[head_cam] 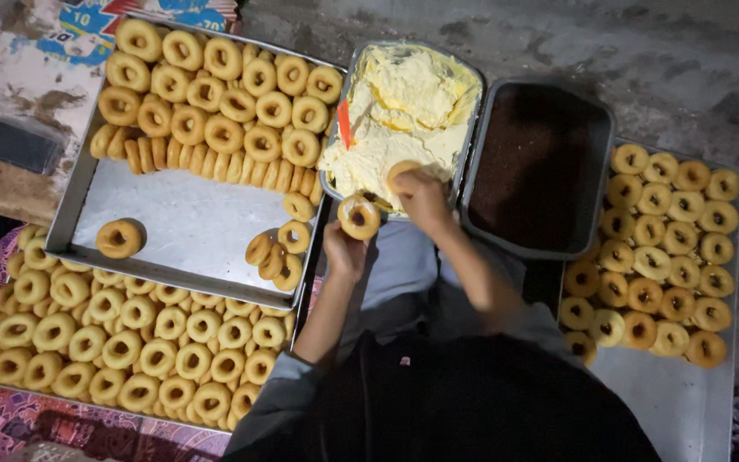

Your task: The person repeatedly picks donuts from a tray, splits them open, fills the center with a creamy substance from a container, and places the filled donuts into a tray of dark crumbs. The process is repeated continuously throughout the clip.

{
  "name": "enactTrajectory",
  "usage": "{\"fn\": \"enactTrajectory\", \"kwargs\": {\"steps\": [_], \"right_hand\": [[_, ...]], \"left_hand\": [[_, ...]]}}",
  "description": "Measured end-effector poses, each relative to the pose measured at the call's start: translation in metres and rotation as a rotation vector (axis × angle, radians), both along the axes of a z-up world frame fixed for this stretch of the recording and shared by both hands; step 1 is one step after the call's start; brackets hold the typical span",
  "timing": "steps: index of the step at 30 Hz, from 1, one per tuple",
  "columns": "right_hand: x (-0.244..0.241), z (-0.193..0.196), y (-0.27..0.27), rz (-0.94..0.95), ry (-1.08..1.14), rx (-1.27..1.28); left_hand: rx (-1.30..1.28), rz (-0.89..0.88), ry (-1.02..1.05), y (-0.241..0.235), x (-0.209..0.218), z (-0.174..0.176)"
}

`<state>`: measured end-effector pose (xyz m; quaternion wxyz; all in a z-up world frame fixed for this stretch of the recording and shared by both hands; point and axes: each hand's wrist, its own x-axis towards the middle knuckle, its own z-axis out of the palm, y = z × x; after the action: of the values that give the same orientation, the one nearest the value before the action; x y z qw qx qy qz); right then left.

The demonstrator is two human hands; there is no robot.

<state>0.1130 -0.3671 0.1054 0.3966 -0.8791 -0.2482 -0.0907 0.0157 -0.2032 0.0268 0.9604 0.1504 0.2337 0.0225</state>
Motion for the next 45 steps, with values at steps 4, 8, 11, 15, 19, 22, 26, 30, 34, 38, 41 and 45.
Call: {"fn": "enactTrajectory", "kwargs": {"steps": [4, 8, 11, 15, 19, 22, 26, 30, 34, 38, 41, 45], "right_hand": [[-0.044, 0.004, 0.006, 0.349, -0.038, 0.043], [-0.042, 0.029, -0.001, 0.371, 0.058, -0.078], [-0.038, 0.035, 0.001, 0.342, -0.090, -0.005], [-0.033, 0.015, 0.006, 0.333, -0.066, 0.123], [0.006, -0.004, -0.013, -0.045, -0.224, -0.074], [0.008, -0.009, -0.018, -0.073, -0.186, -0.109], [-0.033, 0.003, -0.010, 0.186, -0.061, 0.080], [-0.053, 0.031, -0.018, 0.375, -0.002, 0.039], [-0.051, 0.049, -0.031, 0.165, -0.075, 0.065], [-0.057, 0.051, -0.034, 0.173, -0.120, 0.093], [-0.054, 0.053, -0.045, 0.017, -0.108, 0.114], [-0.058, 0.038, -0.083, 0.168, -0.155, 0.104]], "left_hand": [[0.127, -0.034, 0.011, -0.001, 0.001, 0.010], [0.120, 0.027, 0.010, 0.005, -0.003, 0.014], [0.103, -0.026, 0.003, 0.001, -0.002, 0.012], [0.068, -0.023, -0.096, -0.009, -0.005, 0.006], [0.061, -0.025, -0.021, -0.011, -0.004, 0.003], [0.054, -0.033, -0.053, -0.013, -0.006, 0.003], [0.042, -0.033, -0.060, -0.021, -0.003, 0.005], [0.062, -0.101, -0.045, -0.015, 0.000, 0.011], [0.013, -0.061, -0.014, -0.024, 0.005, 0.016], [0.059, -0.138, -0.057, -0.051, 0.000, 0.013], [0.047, -0.178, -0.077, -0.068, 0.000, 0.013], [0.008, -0.242, -0.070, -0.083, 0.007, 0.015]]}}
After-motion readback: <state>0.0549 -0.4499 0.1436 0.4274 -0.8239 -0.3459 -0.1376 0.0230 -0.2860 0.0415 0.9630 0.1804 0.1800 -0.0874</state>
